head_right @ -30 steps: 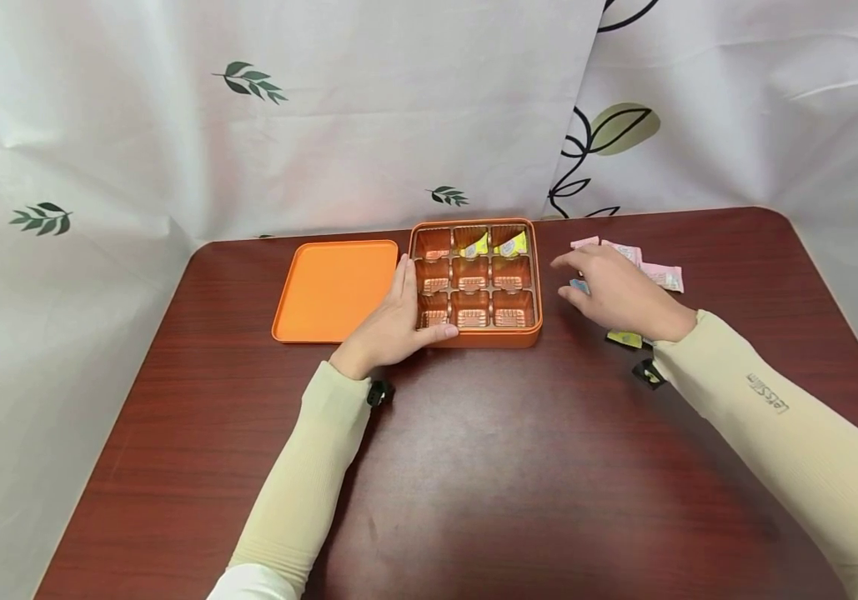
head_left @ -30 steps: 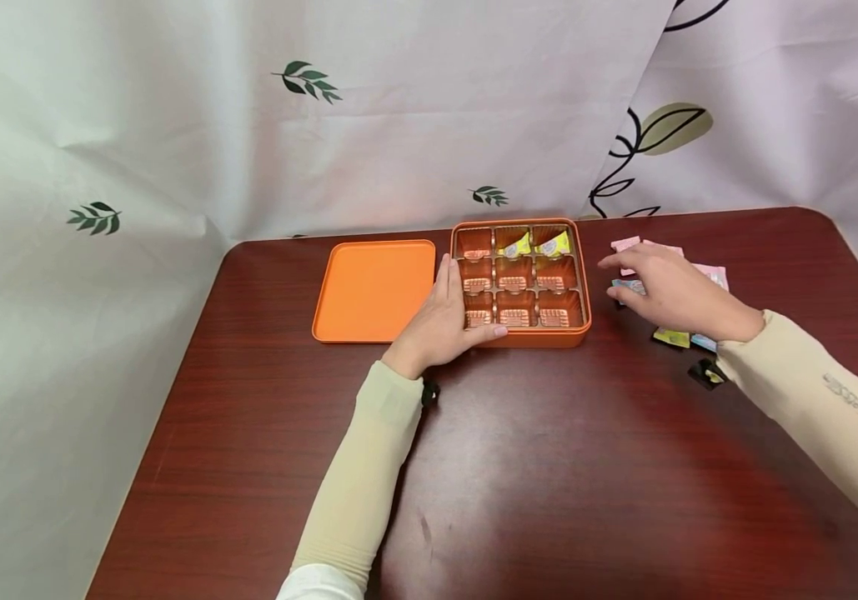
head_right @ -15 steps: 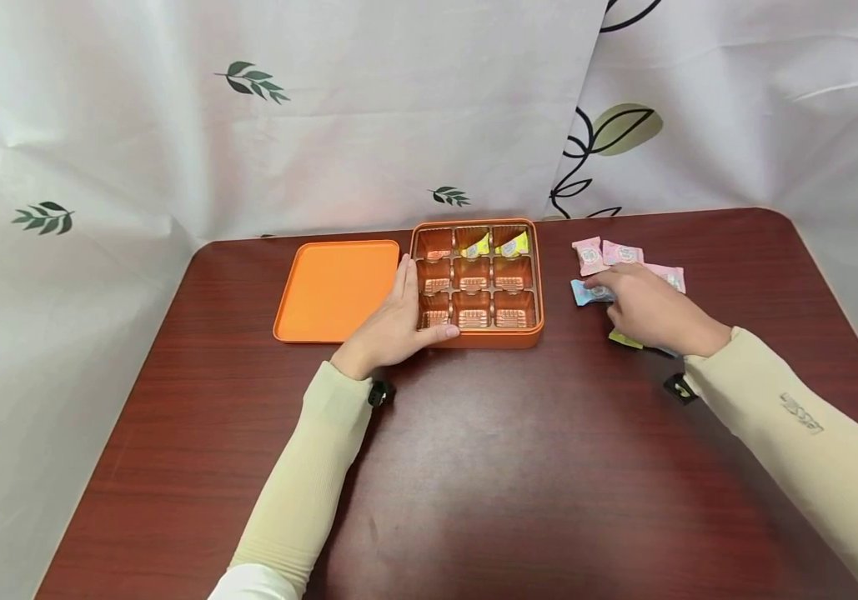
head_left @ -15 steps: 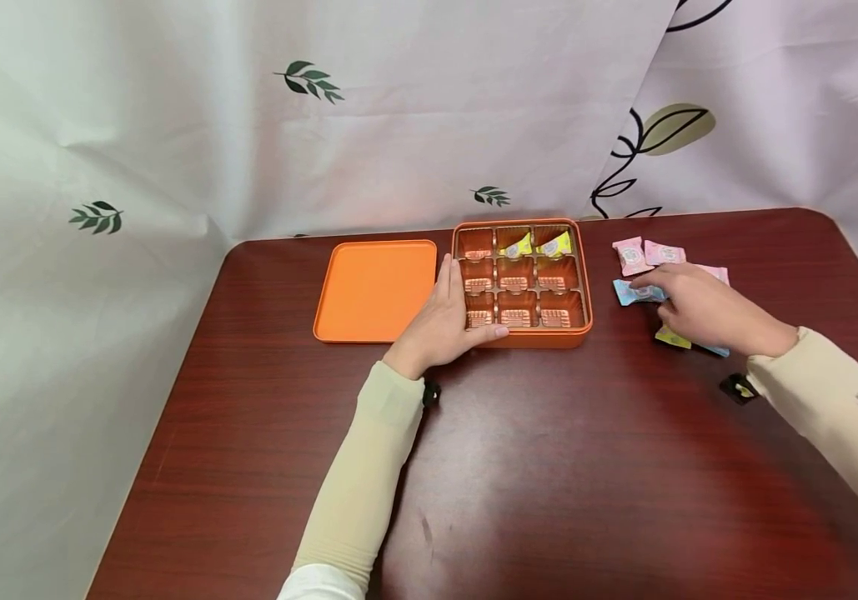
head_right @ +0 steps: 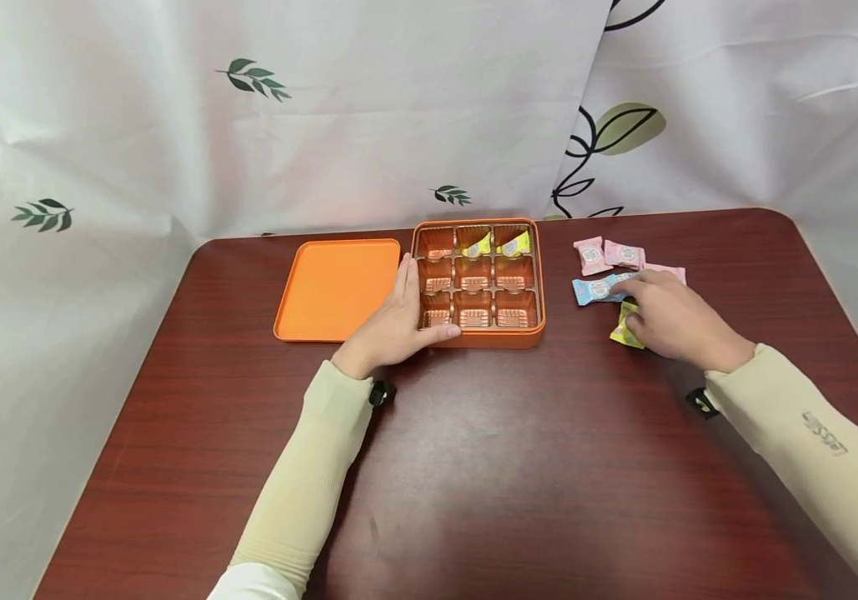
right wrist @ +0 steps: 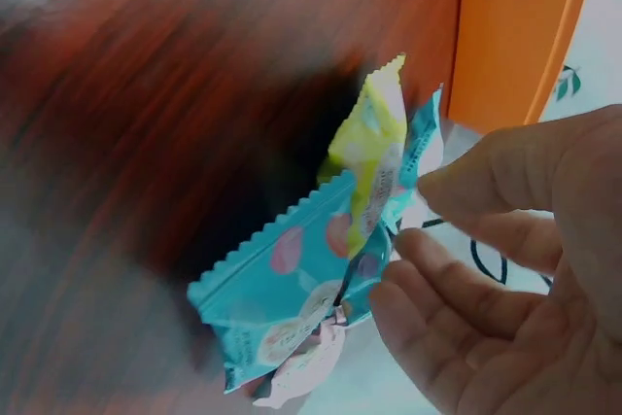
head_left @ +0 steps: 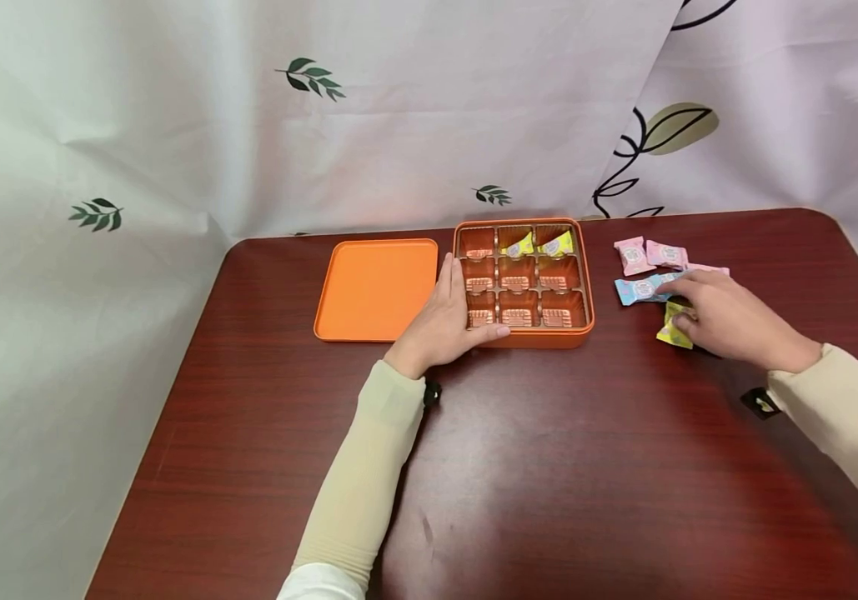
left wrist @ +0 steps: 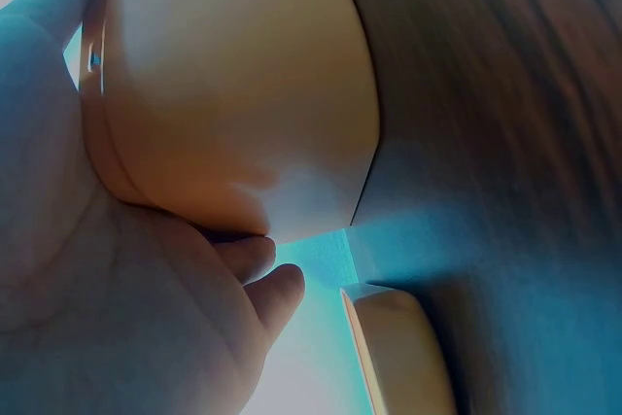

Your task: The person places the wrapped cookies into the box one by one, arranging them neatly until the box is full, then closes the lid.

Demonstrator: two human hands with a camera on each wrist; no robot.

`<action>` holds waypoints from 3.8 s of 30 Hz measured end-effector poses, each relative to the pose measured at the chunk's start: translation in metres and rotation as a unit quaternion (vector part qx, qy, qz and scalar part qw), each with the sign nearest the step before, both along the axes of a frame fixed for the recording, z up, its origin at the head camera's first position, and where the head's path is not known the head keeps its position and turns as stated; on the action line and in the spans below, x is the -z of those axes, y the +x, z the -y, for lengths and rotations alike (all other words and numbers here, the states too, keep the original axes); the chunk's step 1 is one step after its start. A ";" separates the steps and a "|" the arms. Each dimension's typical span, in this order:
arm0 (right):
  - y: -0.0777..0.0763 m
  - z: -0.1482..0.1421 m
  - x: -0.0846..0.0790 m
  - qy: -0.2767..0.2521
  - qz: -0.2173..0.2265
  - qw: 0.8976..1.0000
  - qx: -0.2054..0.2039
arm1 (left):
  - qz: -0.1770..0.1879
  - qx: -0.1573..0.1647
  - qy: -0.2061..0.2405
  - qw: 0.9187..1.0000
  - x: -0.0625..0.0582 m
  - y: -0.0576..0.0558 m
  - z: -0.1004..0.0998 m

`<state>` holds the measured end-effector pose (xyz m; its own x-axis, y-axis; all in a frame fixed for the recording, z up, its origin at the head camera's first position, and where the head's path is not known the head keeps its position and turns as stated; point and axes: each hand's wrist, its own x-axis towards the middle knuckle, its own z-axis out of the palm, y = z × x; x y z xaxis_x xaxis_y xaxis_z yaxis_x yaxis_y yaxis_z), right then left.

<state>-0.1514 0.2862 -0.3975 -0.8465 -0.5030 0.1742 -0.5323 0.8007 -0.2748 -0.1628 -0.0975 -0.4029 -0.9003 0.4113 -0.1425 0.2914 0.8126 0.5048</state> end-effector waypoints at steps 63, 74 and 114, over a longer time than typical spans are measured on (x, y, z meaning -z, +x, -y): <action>0.017 0.010 0.011 0.018 0.043 0.998 0.036 | -0.002 0.001 0.004 1.000 -0.002 0.001 0.000; 0.015 0.010 0.012 -0.011 0.033 0.998 0.050 | 0.000 -0.002 0.006 1.000 -0.002 0.000 0.000; 0.011 0.012 0.001 -0.017 0.069 0.993 0.095 | 0.005 -0.002 0.009 1.000 -0.001 -0.001 0.000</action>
